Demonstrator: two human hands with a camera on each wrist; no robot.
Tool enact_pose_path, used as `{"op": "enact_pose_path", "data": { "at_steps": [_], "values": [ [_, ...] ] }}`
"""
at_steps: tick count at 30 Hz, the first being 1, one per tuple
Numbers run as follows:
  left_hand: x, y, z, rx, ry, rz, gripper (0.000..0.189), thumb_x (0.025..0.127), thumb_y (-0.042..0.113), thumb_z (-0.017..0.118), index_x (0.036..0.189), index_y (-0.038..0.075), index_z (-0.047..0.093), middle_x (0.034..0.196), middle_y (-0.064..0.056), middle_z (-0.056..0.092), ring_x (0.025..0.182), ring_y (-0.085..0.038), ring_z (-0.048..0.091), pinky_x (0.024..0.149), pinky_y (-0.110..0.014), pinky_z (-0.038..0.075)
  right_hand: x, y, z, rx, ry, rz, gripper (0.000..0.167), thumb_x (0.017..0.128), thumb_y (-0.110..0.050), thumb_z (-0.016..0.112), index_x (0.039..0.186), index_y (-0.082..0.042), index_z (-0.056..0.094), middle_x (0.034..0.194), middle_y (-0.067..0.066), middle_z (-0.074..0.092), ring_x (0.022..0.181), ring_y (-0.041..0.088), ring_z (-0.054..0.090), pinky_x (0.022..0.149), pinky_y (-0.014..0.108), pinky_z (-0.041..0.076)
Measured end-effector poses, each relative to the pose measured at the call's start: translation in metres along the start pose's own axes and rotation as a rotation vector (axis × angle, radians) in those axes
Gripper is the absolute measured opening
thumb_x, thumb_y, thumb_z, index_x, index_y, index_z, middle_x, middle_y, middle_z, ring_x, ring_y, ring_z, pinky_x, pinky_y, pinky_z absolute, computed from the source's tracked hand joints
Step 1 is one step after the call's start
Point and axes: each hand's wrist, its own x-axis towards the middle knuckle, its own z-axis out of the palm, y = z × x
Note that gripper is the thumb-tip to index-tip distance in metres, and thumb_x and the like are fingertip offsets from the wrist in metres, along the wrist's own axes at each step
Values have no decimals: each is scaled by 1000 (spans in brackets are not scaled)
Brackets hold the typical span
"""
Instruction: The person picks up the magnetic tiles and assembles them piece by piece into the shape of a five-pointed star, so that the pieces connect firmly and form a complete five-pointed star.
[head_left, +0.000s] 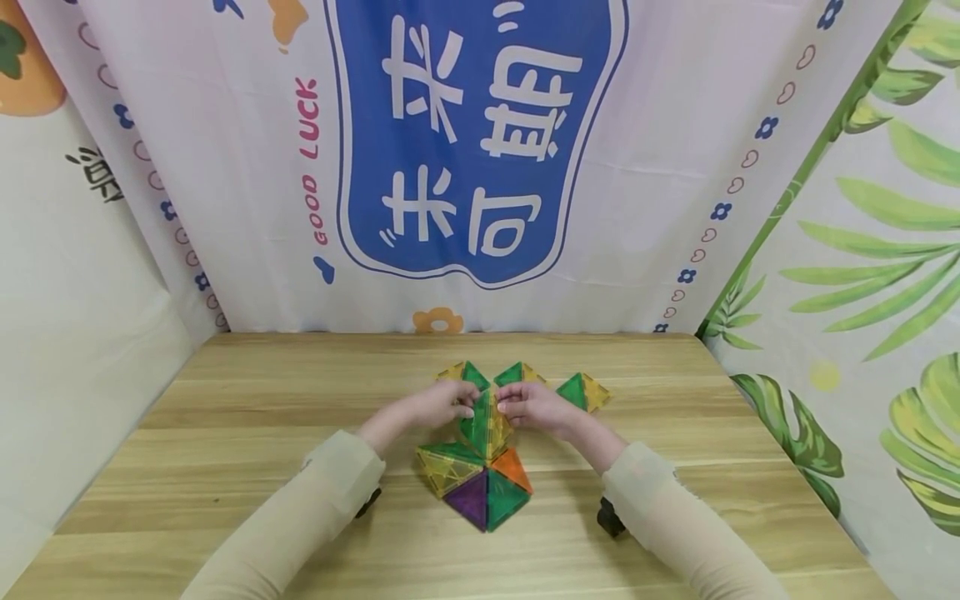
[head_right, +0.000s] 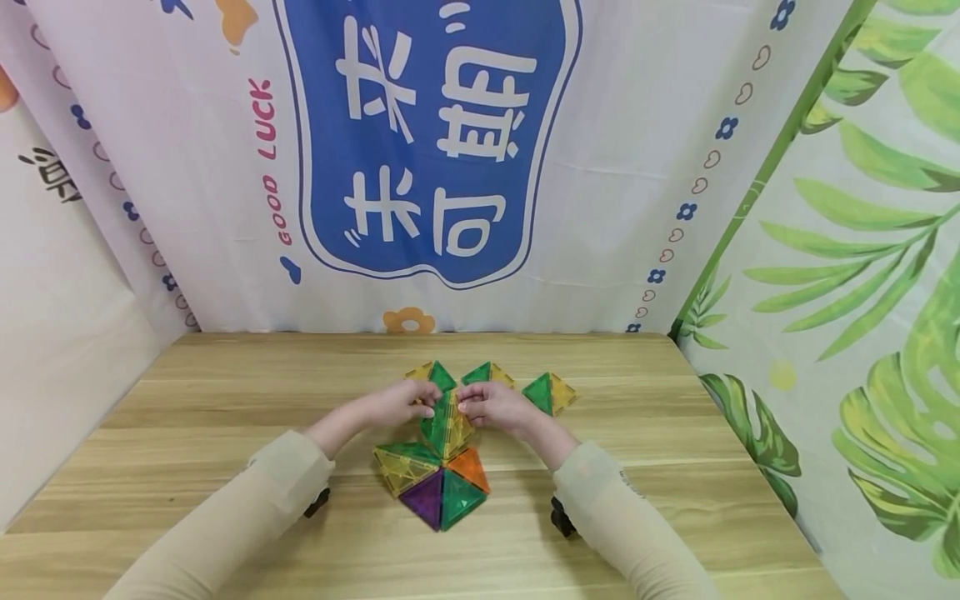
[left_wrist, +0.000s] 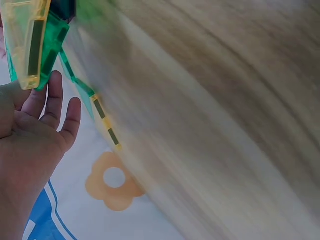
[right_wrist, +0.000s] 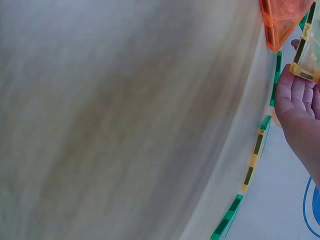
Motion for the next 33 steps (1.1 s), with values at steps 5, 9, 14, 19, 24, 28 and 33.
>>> {"op": "enact_pose_path", "data": {
  "at_steps": [5, 9, 14, 19, 24, 28, 33],
  "values": [
    [0, -4, 5, -10, -5, -25, 21, 93, 6, 57, 113, 2, 59, 107, -10, 64, 104, -24, 60, 90, -35, 50, 2, 3, 3, -39, 25, 12, 29, 93, -4, 56, 121, 4, 54, 100, 5, 60, 86, 12, 58, 79, 29, 52],
    [-1, -7, 9, -22, -18, -35, 21, 91, 4, 59, 112, 2, 59, 103, -8, 65, 101, -22, 61, 89, -35, 50, 1, 4, 3, -97, 7, 5, 33, 92, -3, 57, 124, 3, 54, 108, 9, 61, 92, 13, 60, 83, 30, 53],
    [-1, -9, 11, -50, -9, -30, 26, 90, 4, 61, 116, 2, 57, 105, -8, 64, 103, -22, 60, 91, -35, 50, -7, 1, -5, -214, -4, -50, 34, 93, -4, 57, 127, -2, 54, 115, 11, 61, 101, 18, 61, 88, 34, 52],
    [-4, -9, 12, -92, -28, -11, 53, 89, 2, 62, 138, 10, 44, 117, -8, 59, 113, -23, 55, 95, -37, 47, -18, -4, -26, -502, 67, -187, 33, 92, -10, 61, 124, -4, 58, 116, 11, 63, 107, 24, 59, 89, 37, 50],
    [-6, -10, 12, -88, -35, 38, 58, 88, -2, 62, 140, 12, 42, 114, -8, 57, 109, -22, 54, 93, -36, 49, -29, -2, -57, -696, 161, -272, 36, 89, -11, 65, 123, -3, 59, 127, 13, 58, 121, 35, 50, 95, 49, 45],
    [-9, -10, 11, -69, -14, 43, 55, 87, -1, 64, 138, 9, 45, 113, -8, 57, 108, -22, 54, 93, -37, 48, -39, 1, -82, -762, 195, -252, 42, 88, -13, 66, 128, -4, 55, 135, 15, 52, 128, 37, 43, 102, 55, 37],
    [-15, -9, 10, -39, 16, 0, 52, 87, 1, 65, 135, 7, 46, 103, -5, 57, 98, -19, 56, 85, -34, 51, -47, 11, -107, -856, 178, -210, 47, 87, -11, 66, 131, -1, 52, 137, 20, 48, 130, 40, 39, 106, 56, 30]
  ]
}}
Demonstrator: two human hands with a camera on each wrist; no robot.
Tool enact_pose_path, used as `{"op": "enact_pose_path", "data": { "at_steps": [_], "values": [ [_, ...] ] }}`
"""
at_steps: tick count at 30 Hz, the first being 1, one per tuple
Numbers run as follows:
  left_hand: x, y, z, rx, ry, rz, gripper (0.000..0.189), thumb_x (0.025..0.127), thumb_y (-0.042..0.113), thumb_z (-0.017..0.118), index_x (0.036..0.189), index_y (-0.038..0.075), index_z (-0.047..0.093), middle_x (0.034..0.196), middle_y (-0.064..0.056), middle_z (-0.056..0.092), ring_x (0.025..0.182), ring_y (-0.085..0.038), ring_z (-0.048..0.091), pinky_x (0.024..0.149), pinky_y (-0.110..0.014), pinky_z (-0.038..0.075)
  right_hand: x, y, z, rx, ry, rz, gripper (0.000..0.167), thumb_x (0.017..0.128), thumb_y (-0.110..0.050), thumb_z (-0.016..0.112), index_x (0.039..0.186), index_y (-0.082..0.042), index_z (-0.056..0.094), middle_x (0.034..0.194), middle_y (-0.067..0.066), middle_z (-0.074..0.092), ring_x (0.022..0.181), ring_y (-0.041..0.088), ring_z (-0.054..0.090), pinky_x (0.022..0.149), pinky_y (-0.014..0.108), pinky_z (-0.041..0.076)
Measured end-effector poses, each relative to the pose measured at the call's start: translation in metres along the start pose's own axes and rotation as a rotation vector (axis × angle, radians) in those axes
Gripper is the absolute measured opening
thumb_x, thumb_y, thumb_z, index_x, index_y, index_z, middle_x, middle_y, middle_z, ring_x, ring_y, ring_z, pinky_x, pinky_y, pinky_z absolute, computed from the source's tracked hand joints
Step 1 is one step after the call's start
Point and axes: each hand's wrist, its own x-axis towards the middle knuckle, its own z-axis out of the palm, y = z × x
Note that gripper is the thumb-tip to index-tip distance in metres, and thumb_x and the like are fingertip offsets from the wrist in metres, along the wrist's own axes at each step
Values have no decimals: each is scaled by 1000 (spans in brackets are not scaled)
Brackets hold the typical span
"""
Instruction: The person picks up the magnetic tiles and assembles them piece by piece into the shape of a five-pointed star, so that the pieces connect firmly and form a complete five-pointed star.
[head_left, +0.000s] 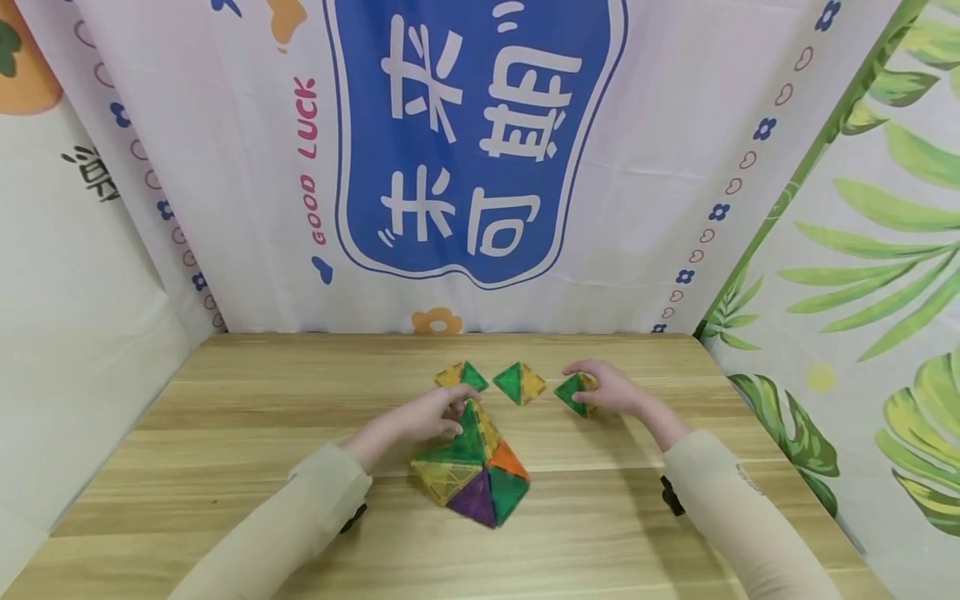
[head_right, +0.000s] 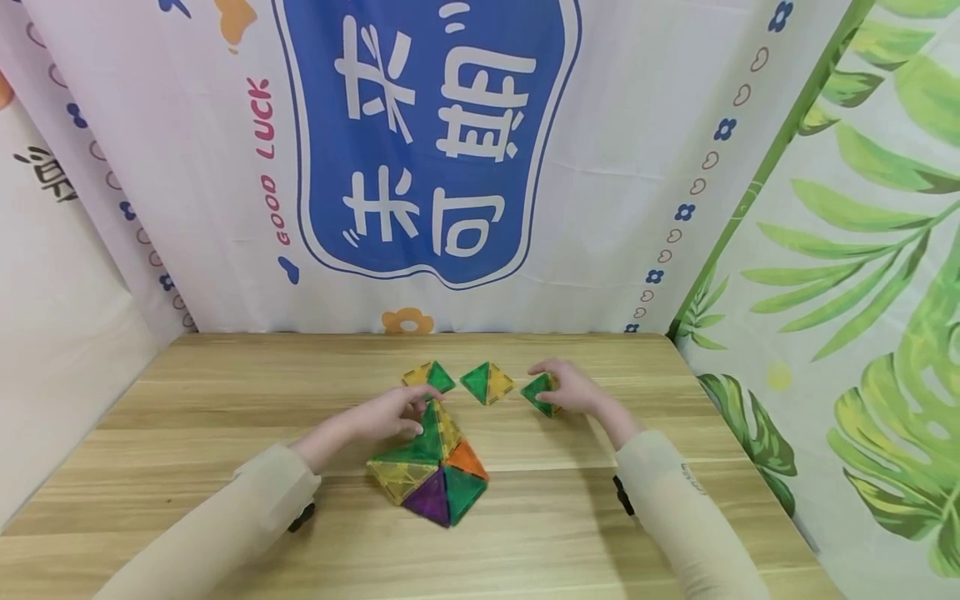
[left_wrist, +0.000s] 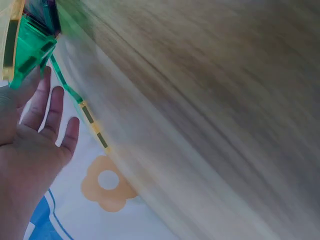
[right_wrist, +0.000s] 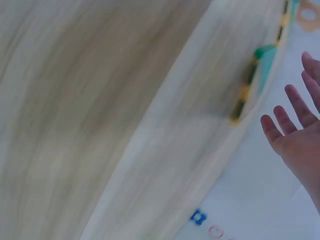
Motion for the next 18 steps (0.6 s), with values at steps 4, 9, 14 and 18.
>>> {"op": "enact_pose_path", "data": {
  "at_steps": [4, 9, 14, 18],
  "values": [
    [-9, 2, -2, 101, 48, 1, 51, 85, 9, 70, 131, 7, 49, 92, -3, 59, 87, -17, 58, 79, -31, 51, -5, 16, -1, -64, -65, -15, 53, 86, -11, 67, 134, 2, 48, 143, 25, 39, 132, 45, 33, 108, 59, 24],
    [-21, 3, -3, 217, 112, 1, 46, 82, 25, 73, 121, 9, 56, 93, -3, 60, 89, -19, 58, 81, -36, 49, -7, 27, -1, -67, -115, -2, 64, 87, -16, 68, 141, 2, 38, 149, 25, 30, 136, 45, 25, 110, 59, 20],
    [-30, 3, -4, 294, 164, -6, 32, 80, 36, 73, 102, 16, 61, 91, 4, 62, 90, -17, 57, 92, -45, 42, -7, 28, -1, -46, -123, 58, 76, 87, -20, 69, 147, -1, 27, 150, 25, 27, 137, 43, 25, 110, 57, 22],
    [-33, 0, -5, 333, 195, 9, 23, 80, 41, 71, 88, 22, 60, 85, 11, 60, 87, -13, 55, 93, -44, 39, -7, 27, -1, -41, -122, 82, 78, 86, -22, 70, 148, -2, 26, 149, 24, 30, 136, 42, 28, 110, 56, 23]
  ]
}}
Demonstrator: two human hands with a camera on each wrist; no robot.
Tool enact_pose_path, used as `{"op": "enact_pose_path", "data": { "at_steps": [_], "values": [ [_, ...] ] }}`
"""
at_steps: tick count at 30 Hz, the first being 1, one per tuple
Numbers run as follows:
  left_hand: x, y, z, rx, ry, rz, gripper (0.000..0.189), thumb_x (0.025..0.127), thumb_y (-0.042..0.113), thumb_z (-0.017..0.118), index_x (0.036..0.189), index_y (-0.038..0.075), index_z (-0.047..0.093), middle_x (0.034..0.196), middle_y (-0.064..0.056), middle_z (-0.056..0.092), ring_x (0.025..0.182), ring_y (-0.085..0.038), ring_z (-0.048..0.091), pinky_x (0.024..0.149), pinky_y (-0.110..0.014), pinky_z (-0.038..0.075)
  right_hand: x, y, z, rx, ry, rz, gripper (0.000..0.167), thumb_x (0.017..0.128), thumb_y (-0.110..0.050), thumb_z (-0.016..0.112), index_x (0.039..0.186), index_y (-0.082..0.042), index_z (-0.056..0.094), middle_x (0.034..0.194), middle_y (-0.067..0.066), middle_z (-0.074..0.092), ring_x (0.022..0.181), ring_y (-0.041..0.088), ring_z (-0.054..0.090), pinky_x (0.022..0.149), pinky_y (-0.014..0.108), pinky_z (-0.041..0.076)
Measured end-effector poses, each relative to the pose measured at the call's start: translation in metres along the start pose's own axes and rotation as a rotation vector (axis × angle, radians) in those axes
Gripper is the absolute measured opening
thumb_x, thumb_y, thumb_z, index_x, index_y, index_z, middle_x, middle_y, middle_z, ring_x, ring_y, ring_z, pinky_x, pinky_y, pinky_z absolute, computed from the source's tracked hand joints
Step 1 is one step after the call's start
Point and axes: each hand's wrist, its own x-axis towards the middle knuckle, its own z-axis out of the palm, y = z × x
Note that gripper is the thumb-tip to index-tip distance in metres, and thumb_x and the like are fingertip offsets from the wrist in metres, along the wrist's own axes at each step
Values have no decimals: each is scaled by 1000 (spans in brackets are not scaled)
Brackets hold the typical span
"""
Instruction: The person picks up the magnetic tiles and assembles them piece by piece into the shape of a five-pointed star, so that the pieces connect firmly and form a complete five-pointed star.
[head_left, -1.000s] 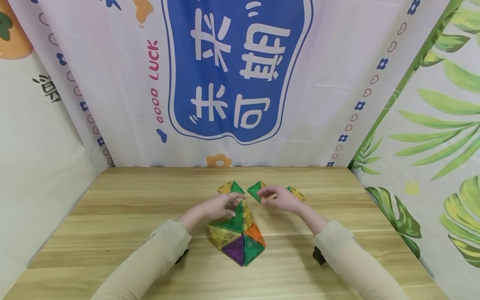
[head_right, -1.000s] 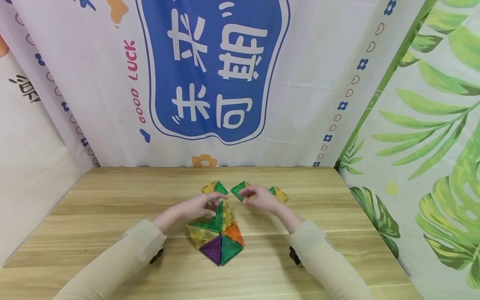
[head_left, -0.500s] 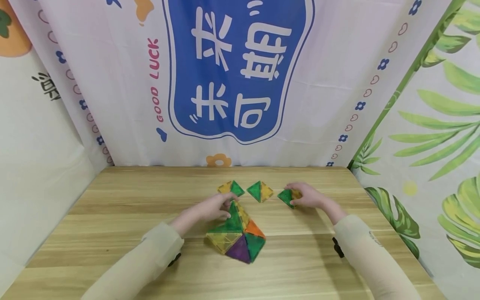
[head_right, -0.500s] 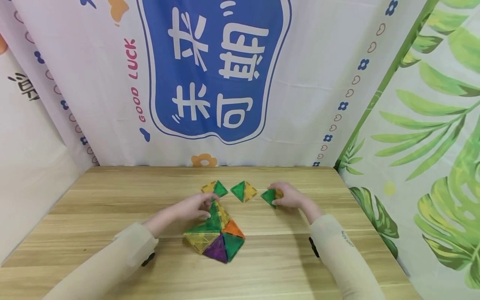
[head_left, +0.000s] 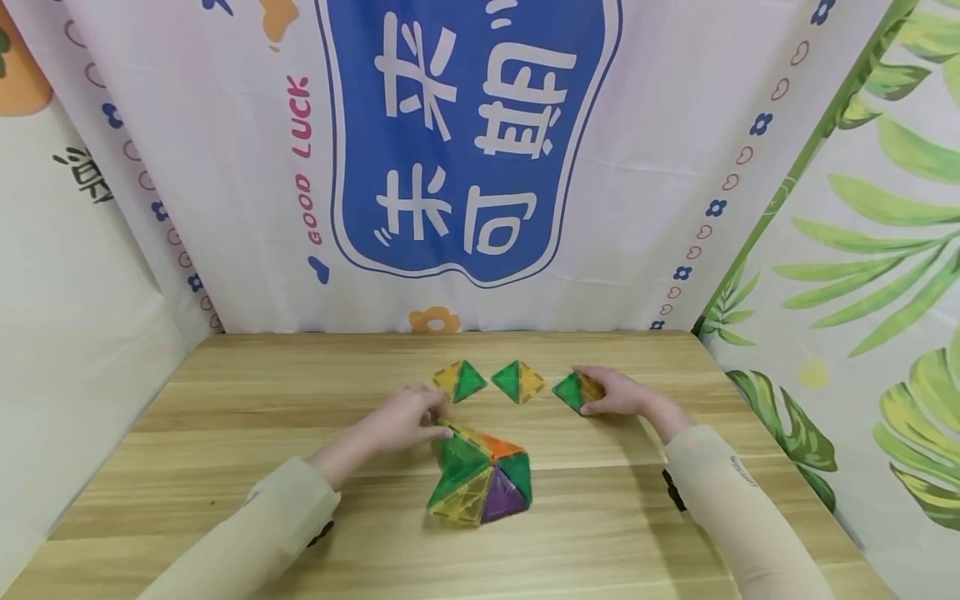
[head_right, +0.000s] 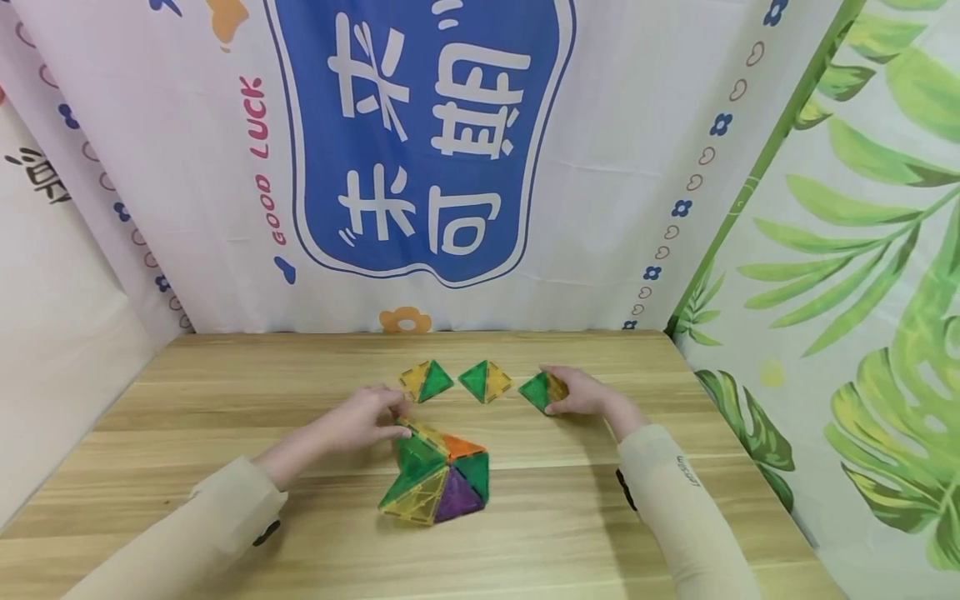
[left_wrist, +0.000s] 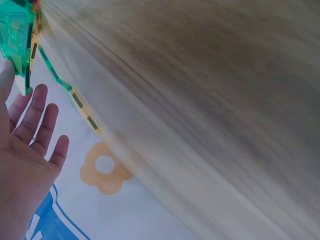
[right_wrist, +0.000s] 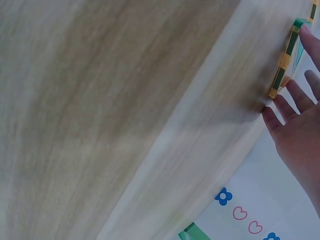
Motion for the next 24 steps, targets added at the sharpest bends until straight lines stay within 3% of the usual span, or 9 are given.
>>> {"op": "enact_pose_path", "data": {
  "at_steps": [6, 12, 18, 24],
  "values": [
    [-8, -1, -5, 2, 25, 15, 25, 78, 43, 73, 76, 25, 55, 79, 11, 58, 83, -12, 51, 84, -36, 36, 1, -4, 1, -18, 15, -7, 80, 83, -23, 73, 146, 0, 29, 146, 27, 33, 133, 44, 31, 108, 57, 25],
    [-14, -3, -6, 14, 38, 70, 24, 77, 40, 75, 76, 22, 59, 79, 11, 61, 81, -13, 53, 84, -39, 37, -1, -7, 2, -31, 7, 57, 83, 81, -30, 75, 146, -4, 31, 145, 28, 30, 131, 47, 30, 106, 62, 25],
    [-18, -6, -6, -23, 11, 112, 22, 75, 37, 78, 78, 22, 61, 79, 14, 60, 84, -13, 55, 88, -42, 38, 0, -8, 4, -21, 22, 81, 91, 75, -36, 79, 146, -4, 32, 140, 28, 33, 126, 45, 33, 103, 62, 30],
    [-21, -7, -10, -55, -50, 121, 24, 74, 37, 77, 78, 21, 60, 79, 15, 59, 85, -13, 56, 91, -43, 42, 1, -5, 4, 16, 121, 87, 80, 77, -29, 79, 141, 0, 40, 124, 25, 44, 110, 37, 47, 95, 53, 41]
  ]
}}
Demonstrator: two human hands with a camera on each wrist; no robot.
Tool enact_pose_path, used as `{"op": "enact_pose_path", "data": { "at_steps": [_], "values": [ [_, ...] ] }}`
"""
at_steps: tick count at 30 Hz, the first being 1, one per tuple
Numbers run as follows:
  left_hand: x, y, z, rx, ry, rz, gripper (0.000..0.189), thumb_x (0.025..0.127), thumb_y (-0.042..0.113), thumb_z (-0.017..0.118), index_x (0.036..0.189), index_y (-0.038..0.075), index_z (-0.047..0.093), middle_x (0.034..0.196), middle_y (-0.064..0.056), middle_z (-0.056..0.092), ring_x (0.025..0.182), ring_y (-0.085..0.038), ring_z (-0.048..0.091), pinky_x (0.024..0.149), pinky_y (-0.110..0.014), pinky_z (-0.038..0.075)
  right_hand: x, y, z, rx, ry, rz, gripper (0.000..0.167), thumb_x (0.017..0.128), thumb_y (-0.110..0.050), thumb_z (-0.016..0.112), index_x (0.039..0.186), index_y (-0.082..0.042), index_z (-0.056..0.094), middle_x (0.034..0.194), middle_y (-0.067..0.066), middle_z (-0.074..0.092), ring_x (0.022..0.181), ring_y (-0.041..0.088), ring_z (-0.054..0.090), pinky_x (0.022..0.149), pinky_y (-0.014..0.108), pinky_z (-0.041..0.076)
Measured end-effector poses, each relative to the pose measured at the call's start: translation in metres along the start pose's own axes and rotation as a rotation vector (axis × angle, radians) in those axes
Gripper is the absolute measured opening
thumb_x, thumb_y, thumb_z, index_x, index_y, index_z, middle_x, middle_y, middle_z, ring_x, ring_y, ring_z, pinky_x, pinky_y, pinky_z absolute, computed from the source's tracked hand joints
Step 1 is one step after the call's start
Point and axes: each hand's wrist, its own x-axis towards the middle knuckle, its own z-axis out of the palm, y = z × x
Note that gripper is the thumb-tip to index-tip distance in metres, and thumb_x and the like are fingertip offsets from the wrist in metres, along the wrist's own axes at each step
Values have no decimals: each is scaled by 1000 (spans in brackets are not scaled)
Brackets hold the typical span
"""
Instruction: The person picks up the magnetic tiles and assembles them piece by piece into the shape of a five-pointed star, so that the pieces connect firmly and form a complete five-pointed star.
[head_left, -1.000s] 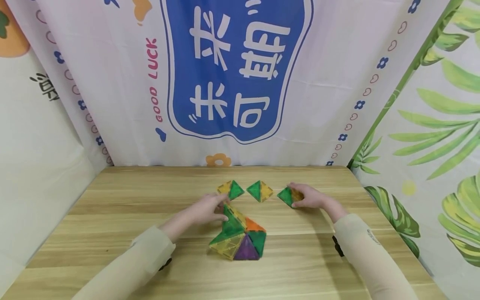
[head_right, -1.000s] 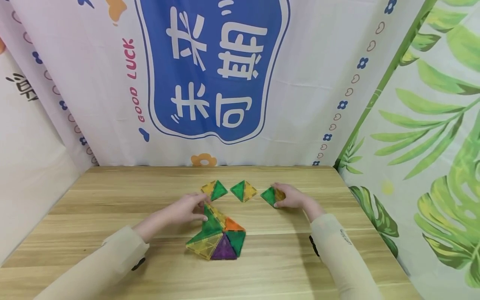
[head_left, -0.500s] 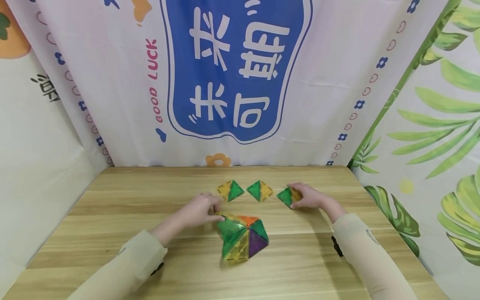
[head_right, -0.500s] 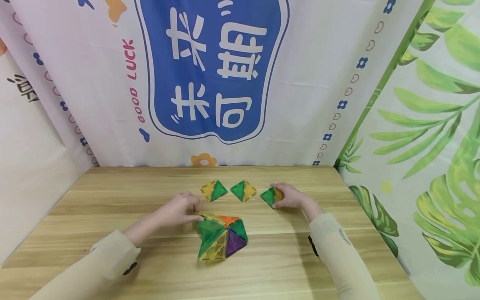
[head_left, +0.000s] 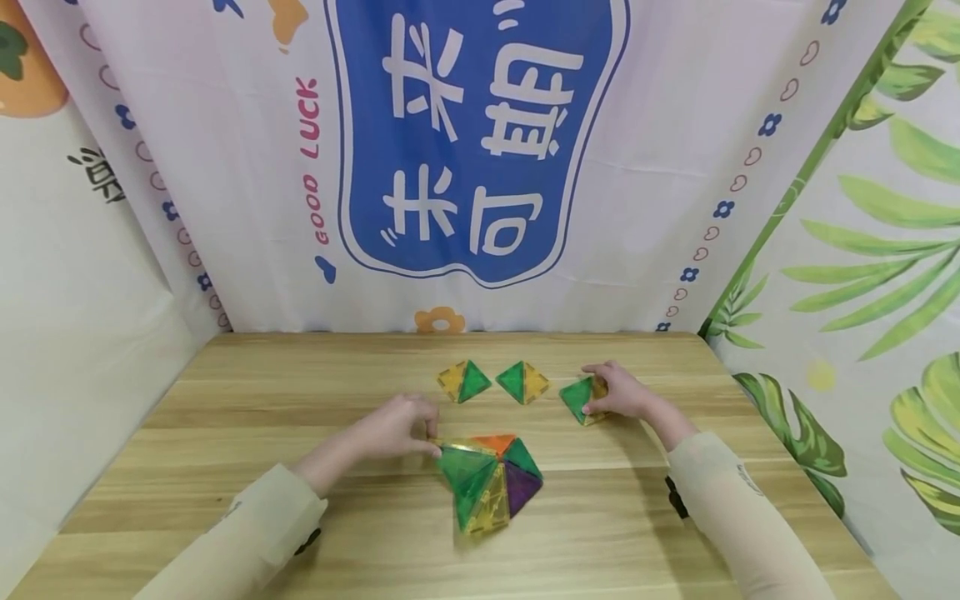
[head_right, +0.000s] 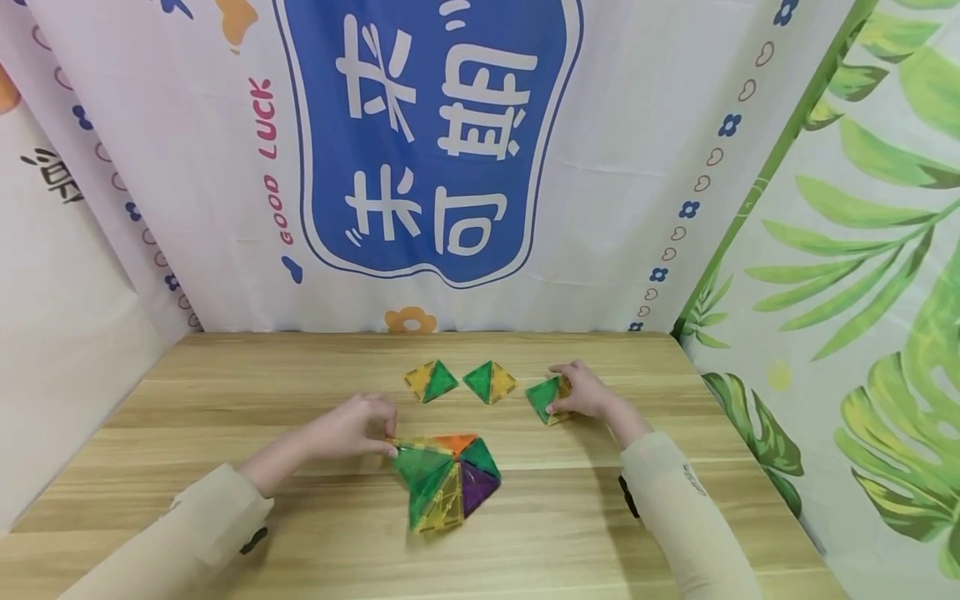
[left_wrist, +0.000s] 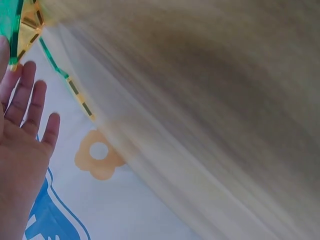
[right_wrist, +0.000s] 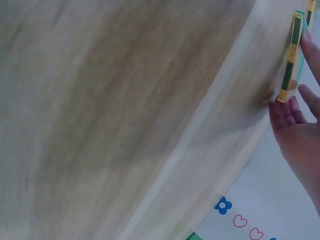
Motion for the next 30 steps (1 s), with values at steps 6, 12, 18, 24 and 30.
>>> {"op": "enact_pose_path", "data": {
  "at_steps": [6, 12, 18, 24, 30],
  "values": [
    [-1, -1, -5, -69, -55, -8, 15, 81, 35, 73, 81, 24, 62, 83, 16, 60, 88, -13, 58, 91, -41, 46, 1, -2, 0, 112, 96, 6, 57, 79, -14, 75, 129, 2, 53, 113, 21, 52, 101, 32, 55, 85, 43, 51],
    [5, 0, -9, -97, -79, -27, 7, 88, 31, 67, 88, 24, 67, 87, 15, 62, 92, -12, 59, 88, -37, 49, 1, -11, 1, 233, 136, 60, 35, 87, -10, 66, 120, 1, 60, 109, 18, 64, 98, 28, 61, 81, 34, 53],
    [25, 2, -18, -92, -4, -26, 9, 90, 17, 65, 94, 11, 69, 89, 8, 65, 89, -10, 60, 84, -38, 52, 1, -37, 2, 453, 139, 60, 41, 88, -11, 66, 126, -1, 55, 114, 19, 62, 100, 23, 62, 82, 28, 54],
    [47, 7, -26, -43, 107, -44, 12, 89, 22, 66, 98, 14, 69, 94, 6, 67, 95, -15, 62, 88, -37, 49, 8, -72, 5, 600, 145, 41, 45, 85, -12, 70, 126, 0, 55, 102, 14, 65, 82, 12, 63, 72, 23, 54],
    [65, 18, -27, -88, 109, -91, 28, 90, 26, 65, 114, 12, 64, 105, 0, 68, 104, -19, 60, 95, -39, 46, 17, -108, 14, 653, 140, 42, 35, 85, -12, 71, 116, 1, 61, 98, 9, 67, 83, 11, 63, 74, 28, 55]
  ]
}}
